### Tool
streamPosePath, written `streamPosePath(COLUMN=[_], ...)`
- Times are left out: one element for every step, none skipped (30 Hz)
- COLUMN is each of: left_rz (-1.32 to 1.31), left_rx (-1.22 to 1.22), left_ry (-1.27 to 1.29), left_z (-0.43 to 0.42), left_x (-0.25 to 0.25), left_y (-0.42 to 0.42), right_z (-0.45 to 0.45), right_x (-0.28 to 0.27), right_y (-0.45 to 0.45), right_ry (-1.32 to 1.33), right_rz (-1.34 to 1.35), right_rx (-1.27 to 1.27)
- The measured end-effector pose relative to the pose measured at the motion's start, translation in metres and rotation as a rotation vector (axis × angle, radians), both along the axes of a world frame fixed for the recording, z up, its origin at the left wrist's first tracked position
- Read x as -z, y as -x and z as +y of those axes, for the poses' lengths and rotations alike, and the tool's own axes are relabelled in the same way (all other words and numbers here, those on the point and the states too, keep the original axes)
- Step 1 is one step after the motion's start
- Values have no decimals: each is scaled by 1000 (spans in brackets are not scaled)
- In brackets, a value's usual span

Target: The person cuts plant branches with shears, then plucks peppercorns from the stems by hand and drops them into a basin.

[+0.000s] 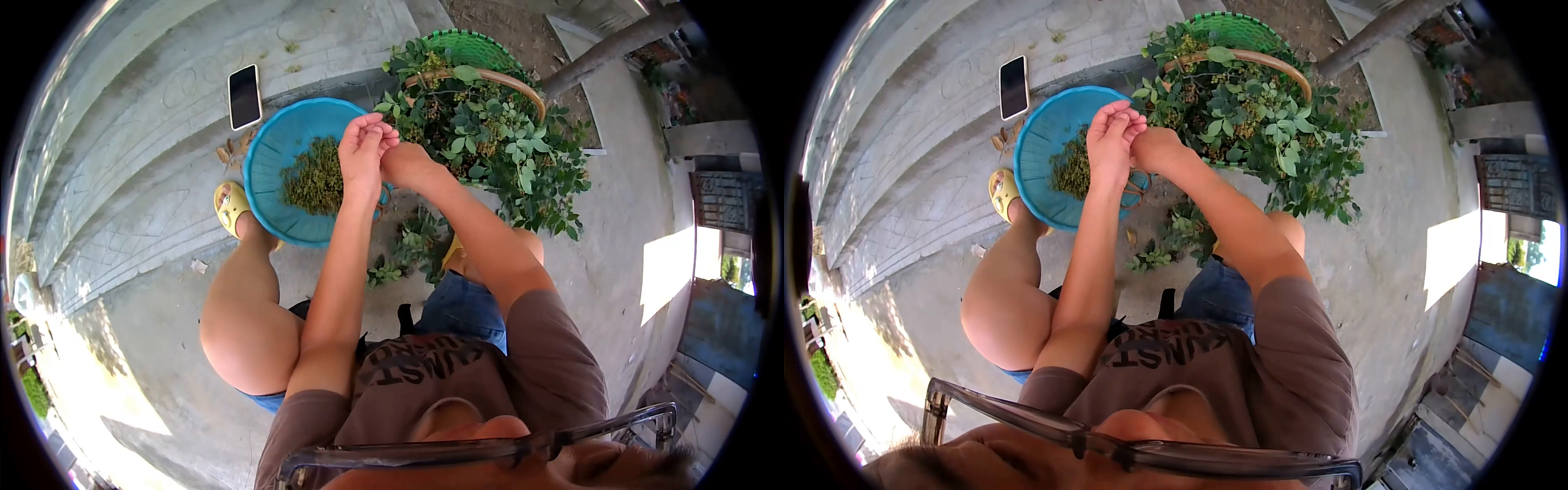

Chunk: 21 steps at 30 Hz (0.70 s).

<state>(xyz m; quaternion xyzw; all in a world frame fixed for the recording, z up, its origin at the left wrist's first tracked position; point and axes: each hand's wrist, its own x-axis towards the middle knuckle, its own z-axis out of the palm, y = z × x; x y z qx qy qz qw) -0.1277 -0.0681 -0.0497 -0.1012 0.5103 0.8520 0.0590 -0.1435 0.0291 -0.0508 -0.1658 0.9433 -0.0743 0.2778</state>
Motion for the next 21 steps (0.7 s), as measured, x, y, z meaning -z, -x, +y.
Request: streamPosePath(left_rz=[71,136,205,207,169,130,133,101,68,69,51,33,24,24,19,14,13,15,19,20,28], left_rx=[-50,-101,-160,-164,-152,-138,-138,-90,-42,-42,1,45,58,60,67,74,78,94,110,118,134], left_ry=[-98,-196,-117,-123,-145,-166,-168,-146,-123,-125,-111,-94,-92,-93,-88,-82,-86,-79,-72,-74,-69], left_z=[0,1,2,1,1,0,0,2,4,5,6,7,8,8,9,10,12,13,14,16,19], left_x=[-11,-16,-13,-13,-14,-14,-14,-13,-11,-10,-8,-6,-6,-7,-7,-7,-6,-5,-5,-5,-5], left_y=[1,1,4,5,6,6,5,4,3,3,3,2,2,3,3,2,1,1,1,1,1], right_z=[17,30,50,66,74,90,99,102,104,102,101,99,97,98,102,106,110,115,120,125,131], right_x=[-11,-30,-38,-44,-60,-52,-53,-55,-51,-50,-47,-43,-42,-43,-45,-50,-56,-63,-69,-73,-77], right_y=[8,16,30,44,52,73,86,97,102,105,107,108,108,107,104,98,90,81,72,63,55], right_ry=[25,179,285,362,412,453,421,375,272,169,167,34,-98,-100,-31,37,32,132,232,228,373], right_rz=[140,312,390,556,648,778,829,868,901,931,931,865,798,799,778,757,757,823,891,894,901], right_rx=[46,132,185,232,326,360,402,390,359,327,325,309,293,295,355,414,417,438,459,466,533])
